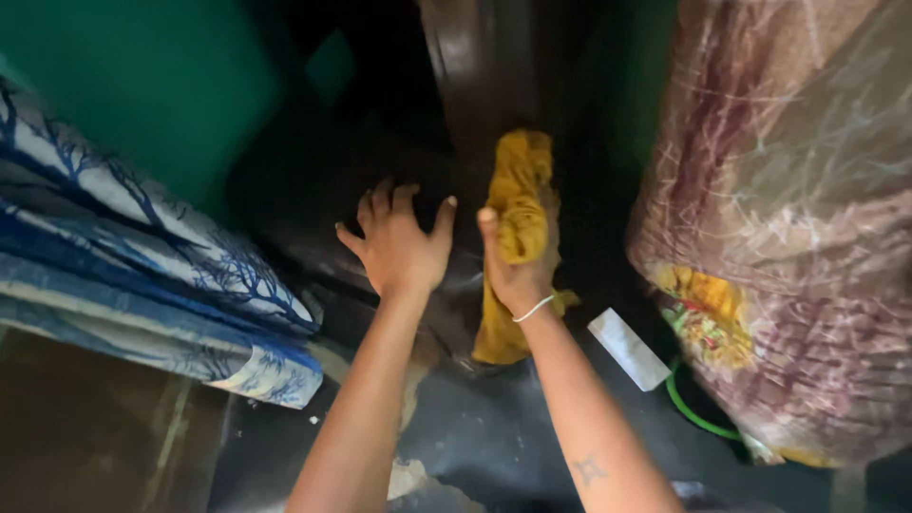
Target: The person sits on the floor and wipes a dark plastic chair with a yellow cloth. They clean the seat, backrest, and legs of the chair. The person also briefly handles a small white box and a yellow cloth on the floor.
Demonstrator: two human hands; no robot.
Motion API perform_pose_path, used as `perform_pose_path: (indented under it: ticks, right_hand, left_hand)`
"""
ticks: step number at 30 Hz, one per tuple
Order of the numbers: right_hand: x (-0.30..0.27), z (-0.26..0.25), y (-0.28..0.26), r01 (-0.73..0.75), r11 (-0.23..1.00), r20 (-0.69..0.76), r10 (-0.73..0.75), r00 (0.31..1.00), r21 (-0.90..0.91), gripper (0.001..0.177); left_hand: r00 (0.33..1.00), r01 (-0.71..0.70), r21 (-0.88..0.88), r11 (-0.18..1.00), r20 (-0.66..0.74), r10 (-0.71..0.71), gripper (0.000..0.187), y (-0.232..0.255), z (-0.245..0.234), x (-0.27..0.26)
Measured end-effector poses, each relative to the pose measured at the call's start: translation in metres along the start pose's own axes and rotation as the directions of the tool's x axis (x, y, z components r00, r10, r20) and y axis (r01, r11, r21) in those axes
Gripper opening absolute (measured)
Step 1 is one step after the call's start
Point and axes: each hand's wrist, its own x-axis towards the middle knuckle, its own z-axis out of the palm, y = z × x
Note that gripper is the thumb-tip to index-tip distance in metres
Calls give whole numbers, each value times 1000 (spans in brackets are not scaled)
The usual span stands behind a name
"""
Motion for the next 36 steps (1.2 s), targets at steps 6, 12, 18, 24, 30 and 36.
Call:
perform_pose_path:
  ticks: [6, 12, 18, 24, 30, 36]
  right_hand:
    - [-15, 15, 36, -255, 854, 108, 232, 967, 453, 63]
    - [-50, 30, 85, -587, 793, 127, 573, 810, 161, 69]
    - [-133, 12, 108, -619, 775, 50, 629, 776, -128, 76]
    - [-69, -19, 44, -890, 267, 373, 834, 406, 370, 78]
    - [-24, -36, -10, -703, 452, 454, 545, 705, 549, 74]
    - [-65, 3, 75, -288, 951, 251, 253, 934, 113, 60]
  left_hand:
    - [1000, 2, 17, 1000, 16, -3, 58, 1, 5, 1]
    - [1000, -7, 25, 1000, -3, 7, 57, 2, 5, 0]
    - [1000, 12, -58, 998, 5, -12, 58, 4, -1, 0]
    - [999, 35, -70, 997, 9, -34, 58, 5, -6, -3]
    - [999, 20, -77, 997, -23, -22, 57, 1, -7, -5]
    - [998, 14, -86, 996, -52, -18, 57, -3, -1, -4]
